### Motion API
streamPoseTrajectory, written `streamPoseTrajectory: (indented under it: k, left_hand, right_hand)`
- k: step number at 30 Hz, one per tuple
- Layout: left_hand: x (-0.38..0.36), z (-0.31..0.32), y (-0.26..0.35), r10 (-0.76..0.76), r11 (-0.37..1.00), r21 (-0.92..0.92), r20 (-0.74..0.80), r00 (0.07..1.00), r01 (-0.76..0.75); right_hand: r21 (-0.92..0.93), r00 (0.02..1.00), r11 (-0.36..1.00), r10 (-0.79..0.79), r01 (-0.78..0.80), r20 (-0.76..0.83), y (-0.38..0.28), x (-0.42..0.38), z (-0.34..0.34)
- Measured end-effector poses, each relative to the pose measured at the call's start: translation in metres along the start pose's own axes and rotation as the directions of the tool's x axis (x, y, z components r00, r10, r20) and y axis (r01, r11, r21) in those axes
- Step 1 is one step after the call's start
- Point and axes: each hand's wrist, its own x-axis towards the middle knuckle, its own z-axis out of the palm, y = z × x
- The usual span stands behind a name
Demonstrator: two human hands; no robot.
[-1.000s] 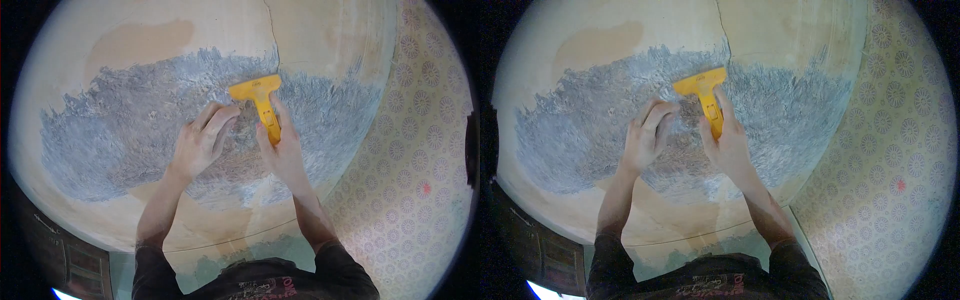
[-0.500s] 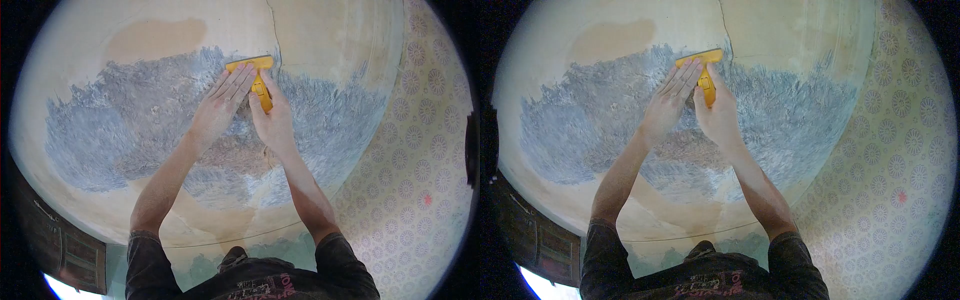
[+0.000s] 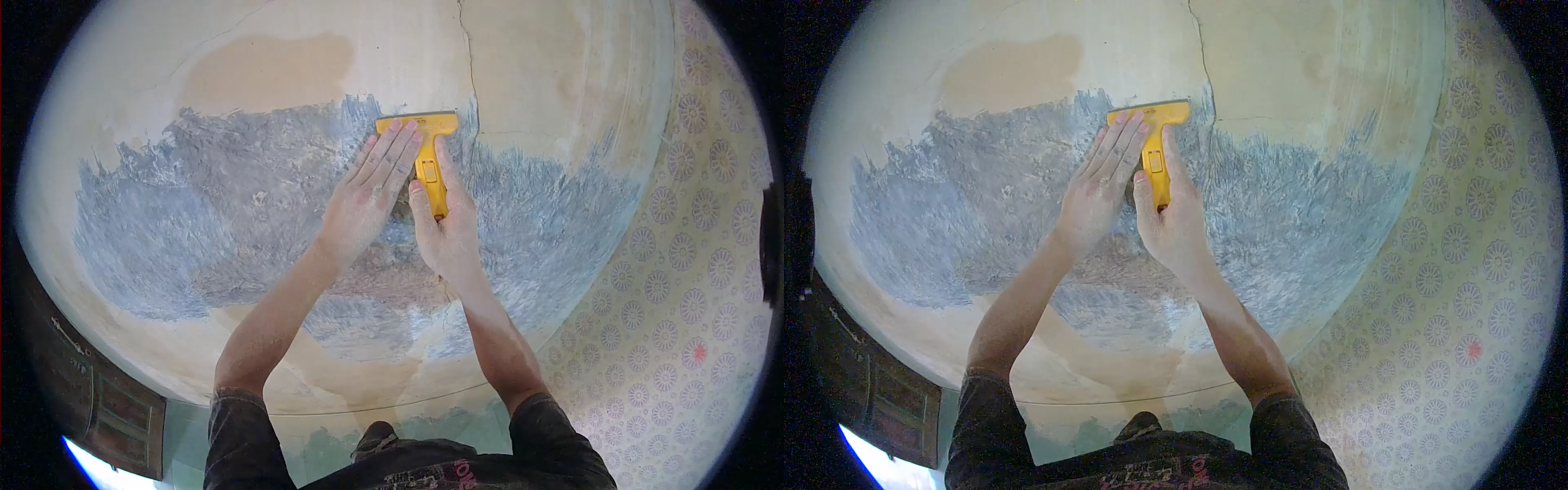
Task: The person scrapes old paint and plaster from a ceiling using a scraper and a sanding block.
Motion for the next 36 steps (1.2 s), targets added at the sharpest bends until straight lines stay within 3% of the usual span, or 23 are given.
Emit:
streamPoseTrajectory:
  k: [3,5,8,17,20,24,26,33,35,36]
  left_hand:
    - [-0.001,0.002,0.003,-0.035,0.997,-0.063,-0.018,0.999,0.034]
    - [0.006,0.001,0.001,-0.033,0.999,-0.036,-0.028,0.999,0.032]
    - [0.008,0.003,0.008,-0.074,0.991,-0.110,-0.022,0.997,0.071]
    - [0.006,0.006,0.011,-0.064,0.985,-0.166,-0.047,0.997,0.055]
    - [0.009,0.014,0.003,-0.018,0.996,-0.085,-0.076,0.997,0.011]
    - [0.009,0.010,0.006,-0.045,0.992,-0.120,-0.067,0.997,0.037]
    - [0.006,0.006,0.010,-0.042,0.988,-0.151,-0.039,0.998,0.036]
    - [0.010,0.007,0.012,-0.062,0.991,-0.122,-0.057,0.996,0.055]
    - [0.008,0.006,0.018,-0.087,0.981,-0.176,-0.036,0.996,0.080]
    - [0.010,0.006,0.017,-0.090,0.981,-0.174,-0.033,0.995,0.083]
  right_hand:
    - [-0.004,1.000,1.000,-0.025,0.025,-0.014,-0.006,0.001,0.000]
    - [0.017,0.996,0.995,0.093,-0.094,0.014,-0.011,0.009,-0.003]
    - [0.023,0.999,0.999,0.044,-0.044,-0.001,-0.006,0.009,-0.004]
    - [0.037,0.995,0.994,0.100,-0.100,-0.007,-0.012,0.000,-0.004]
    - [0.046,0.996,0.996,0.081,-0.080,-0.030,-0.010,0.006,0.000]
    - [0.084,0.991,0.988,0.133,-0.133,0.005,-0.011,0.004,-0.002]
    - [0.049,0.998,0.998,0.050,-0.049,-0.036,-0.008,-0.002,0.000]
    - [0.073,0.997,0.995,0.071,-0.070,-0.017,-0.006,0.004,-0.003]
    - [-0.032,0.992,0.995,-0.097,0.094,-0.081,0.002,0.001,-0.003]
    - [-0.029,0.992,0.995,-0.095,0.093,-0.078,0.001,0.003,-0.003]
